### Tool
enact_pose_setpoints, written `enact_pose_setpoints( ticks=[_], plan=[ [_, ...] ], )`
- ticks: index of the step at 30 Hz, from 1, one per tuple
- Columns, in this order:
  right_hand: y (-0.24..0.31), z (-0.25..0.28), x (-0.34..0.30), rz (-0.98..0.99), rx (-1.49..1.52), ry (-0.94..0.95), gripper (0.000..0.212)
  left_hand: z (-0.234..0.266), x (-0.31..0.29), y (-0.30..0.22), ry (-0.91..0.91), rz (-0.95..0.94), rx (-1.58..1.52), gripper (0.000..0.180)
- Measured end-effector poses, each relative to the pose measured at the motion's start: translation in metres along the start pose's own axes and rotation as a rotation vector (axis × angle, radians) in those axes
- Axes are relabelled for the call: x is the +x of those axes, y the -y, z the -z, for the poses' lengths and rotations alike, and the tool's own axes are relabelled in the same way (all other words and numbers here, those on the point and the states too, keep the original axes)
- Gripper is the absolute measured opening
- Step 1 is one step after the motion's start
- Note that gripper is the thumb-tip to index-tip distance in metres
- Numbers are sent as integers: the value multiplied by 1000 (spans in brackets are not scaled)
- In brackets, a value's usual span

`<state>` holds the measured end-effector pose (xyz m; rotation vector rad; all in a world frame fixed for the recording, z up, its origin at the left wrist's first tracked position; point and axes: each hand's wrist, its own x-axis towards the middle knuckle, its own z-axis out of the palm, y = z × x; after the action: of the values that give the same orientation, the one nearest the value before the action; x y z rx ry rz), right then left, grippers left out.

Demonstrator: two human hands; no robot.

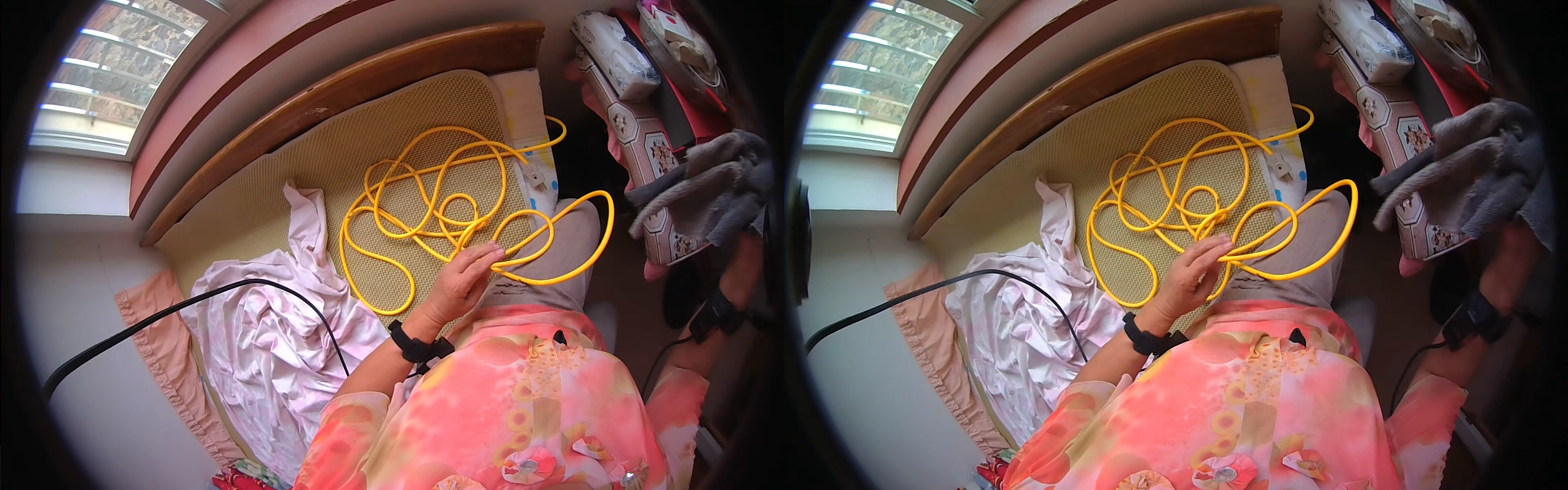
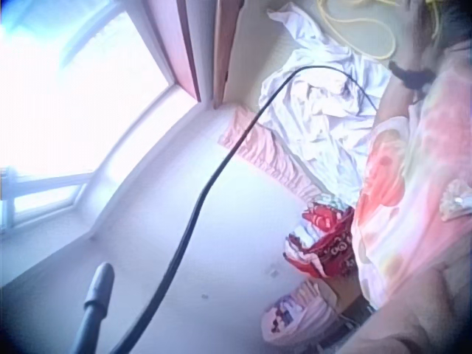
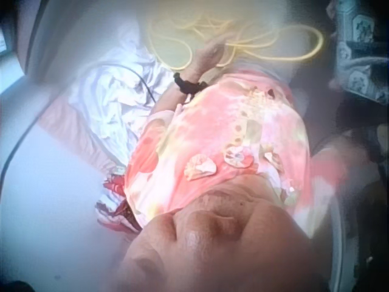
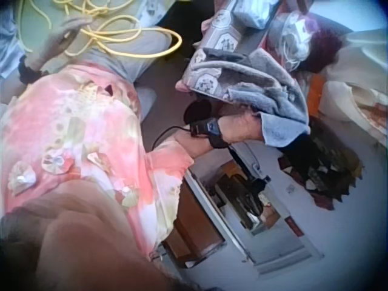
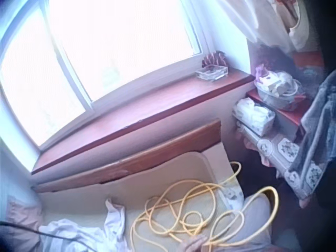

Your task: The person cleans a yellow extension cord with a cloth and then coils it by hand.

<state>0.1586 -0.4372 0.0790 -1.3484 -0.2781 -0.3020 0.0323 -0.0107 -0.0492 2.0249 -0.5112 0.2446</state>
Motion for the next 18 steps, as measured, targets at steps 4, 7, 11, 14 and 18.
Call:
enact_pose_setpoints(
  ticks=[4,7,11,14,18],
  plan=[
    [45,2,32,14,-537,131,31,39,-30,26,-376,334,345,43],
    [29,-10,49,-100,-901,321,34,75,-77,89,-463,600,629,49],
    [-22,-4,37,-412,-1383,722,37,110,-112,137,-453,784,842,56],
    [-25,14,14,-241,-1561,650,23,110,-83,140,-408,745,824,56],
    [2,-56,4,-190,-1395,523,17,92,-8,116,-282,512,804,58]
  ],
)
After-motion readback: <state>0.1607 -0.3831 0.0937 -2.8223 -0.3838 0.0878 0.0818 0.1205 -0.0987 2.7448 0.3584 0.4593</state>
